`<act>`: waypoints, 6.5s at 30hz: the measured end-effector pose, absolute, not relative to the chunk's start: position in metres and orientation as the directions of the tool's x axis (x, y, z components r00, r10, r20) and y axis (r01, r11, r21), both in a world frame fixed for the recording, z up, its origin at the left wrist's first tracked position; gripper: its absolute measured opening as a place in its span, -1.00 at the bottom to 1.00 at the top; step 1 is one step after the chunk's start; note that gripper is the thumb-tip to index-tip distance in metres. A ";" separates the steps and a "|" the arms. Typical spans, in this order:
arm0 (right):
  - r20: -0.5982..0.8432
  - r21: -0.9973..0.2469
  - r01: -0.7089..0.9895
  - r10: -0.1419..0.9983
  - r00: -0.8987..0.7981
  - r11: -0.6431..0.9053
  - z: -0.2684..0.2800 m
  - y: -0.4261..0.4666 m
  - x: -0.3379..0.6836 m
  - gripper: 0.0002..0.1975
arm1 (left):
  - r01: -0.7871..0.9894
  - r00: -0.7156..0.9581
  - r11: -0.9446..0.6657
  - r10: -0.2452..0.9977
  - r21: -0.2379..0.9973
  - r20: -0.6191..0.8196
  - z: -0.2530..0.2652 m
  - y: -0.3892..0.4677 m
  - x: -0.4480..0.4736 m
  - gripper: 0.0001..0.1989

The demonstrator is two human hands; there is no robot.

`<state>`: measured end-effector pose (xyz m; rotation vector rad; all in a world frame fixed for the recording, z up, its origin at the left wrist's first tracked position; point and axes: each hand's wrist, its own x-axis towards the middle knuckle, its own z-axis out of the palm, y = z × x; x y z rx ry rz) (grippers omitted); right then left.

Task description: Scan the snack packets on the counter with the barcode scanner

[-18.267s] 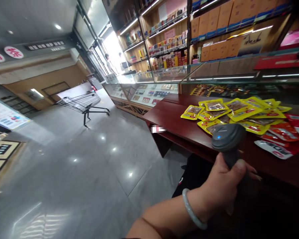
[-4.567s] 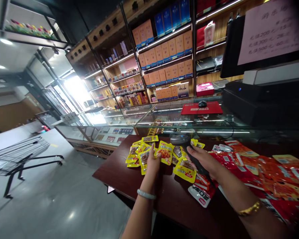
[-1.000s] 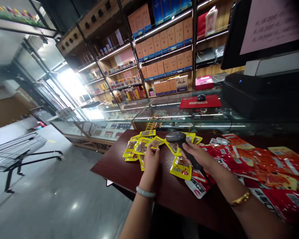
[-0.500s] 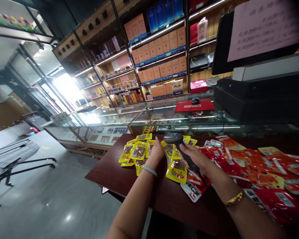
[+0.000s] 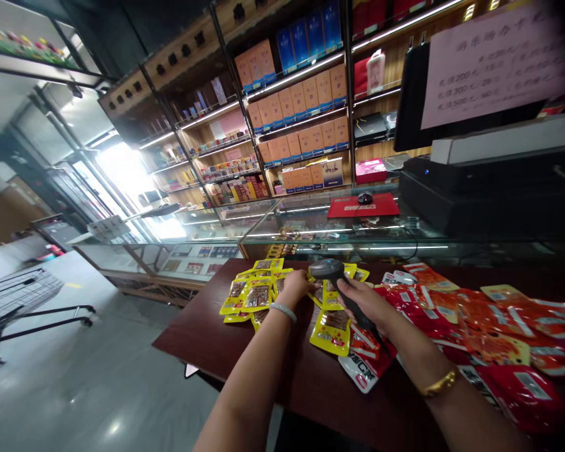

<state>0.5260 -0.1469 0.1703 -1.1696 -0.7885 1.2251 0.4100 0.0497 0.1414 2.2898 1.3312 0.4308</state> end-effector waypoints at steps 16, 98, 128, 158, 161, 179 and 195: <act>-0.093 -0.986 -0.156 0.975 0.204 -0.061 0.161 -0.145 0.511 -0.55 | 0.408 0.003 -0.285 0.950 0.867 0.311 0.130 0.041 0.349 -0.73; 0.009 -0.998 -0.061 0.979 0.202 0.022 0.136 -0.197 0.540 -0.55 | 0.700 0.394 -0.494 0.869 0.516 0.298 0.141 0.005 0.363 -0.82; -0.041 -0.989 -0.147 0.877 0.478 0.033 0.147 -0.193 0.563 -0.48 | 0.651 0.529 -0.652 0.757 0.388 0.384 0.141 -0.001 0.421 -0.62; 0.081 -0.988 -0.070 0.860 0.503 0.134 0.145 -0.190 0.570 -0.49 | 0.617 0.506 -0.591 0.804 0.520 0.314 0.150 -0.005 0.431 -0.68; 0.103 -0.984 -0.081 0.878 0.467 0.159 0.146 -0.193 0.565 -0.51 | 0.548 0.387 -0.546 0.837 0.634 0.387 0.146 -0.006 0.420 -0.70; 0.111 -0.982 -0.104 0.932 0.346 0.156 0.145 -0.198 0.554 -0.55 | 0.524 0.112 -0.429 0.891 0.735 0.440 0.149 0.000 0.375 -0.69; 0.104 -0.989 -0.045 0.887 0.449 0.139 0.144 -0.195 0.576 -0.52 | 0.786 0.576 -0.591 0.807 0.182 0.132 0.133 -0.037 0.444 -0.39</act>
